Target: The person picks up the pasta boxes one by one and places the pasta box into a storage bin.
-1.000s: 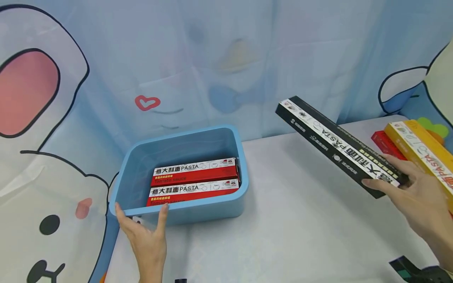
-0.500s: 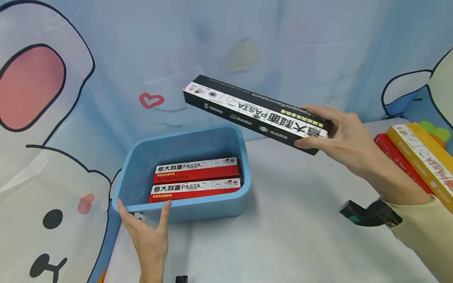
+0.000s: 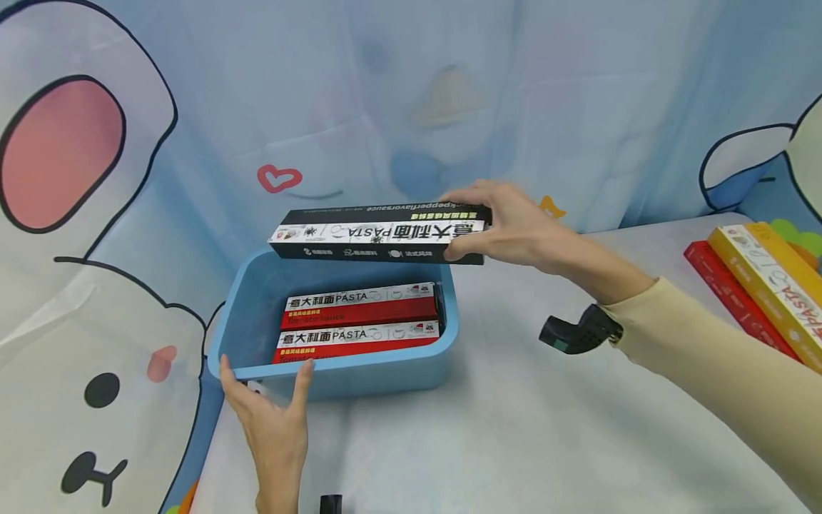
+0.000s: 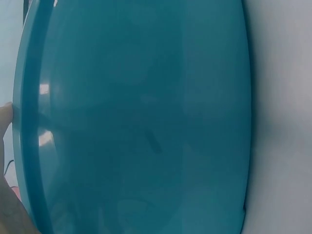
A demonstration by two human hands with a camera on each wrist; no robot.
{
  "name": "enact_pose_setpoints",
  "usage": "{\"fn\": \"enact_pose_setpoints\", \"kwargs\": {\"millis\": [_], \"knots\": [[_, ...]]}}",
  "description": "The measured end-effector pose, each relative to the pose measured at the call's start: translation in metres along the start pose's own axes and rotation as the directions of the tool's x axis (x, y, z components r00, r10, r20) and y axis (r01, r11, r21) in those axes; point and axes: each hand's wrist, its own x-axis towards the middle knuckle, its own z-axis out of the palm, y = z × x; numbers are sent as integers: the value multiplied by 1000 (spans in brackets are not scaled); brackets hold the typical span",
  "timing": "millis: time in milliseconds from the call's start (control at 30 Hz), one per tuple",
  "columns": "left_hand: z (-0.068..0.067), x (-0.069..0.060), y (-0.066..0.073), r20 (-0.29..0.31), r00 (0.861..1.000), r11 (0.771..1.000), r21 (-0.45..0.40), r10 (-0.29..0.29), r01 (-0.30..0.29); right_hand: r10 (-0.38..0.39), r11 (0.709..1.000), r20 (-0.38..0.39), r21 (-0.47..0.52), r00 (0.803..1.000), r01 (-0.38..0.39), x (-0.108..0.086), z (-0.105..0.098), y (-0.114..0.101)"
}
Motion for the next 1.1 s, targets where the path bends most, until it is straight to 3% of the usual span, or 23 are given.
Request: {"fn": "enact_pose_setpoints", "kwargs": {"millis": [100,233,367,633,833,1100], "knots": [[-12,7,20,16,998,994,95,53,-54,-35,999,5,20,999,35,4,6,11],[-11,7,20,8,999,994,102,48,-49,-54,997,66,-56,996,58,21,15,1],[-13,5,19,0,999,993,109,38,-37,-45,998,125,-44,991,51,33,28,-9],[-15,1,18,-11,999,993,116,31,-30,-147,985,198,-58,969,161,51,42,-23],[-15,1,19,-4,1000,993,113,30,-30,-114,988,263,-72,958,138,62,48,-28],[-15,-3,19,-10,999,993,113,38,-36,-101,987,283,-92,954,131,71,58,-31]]}}
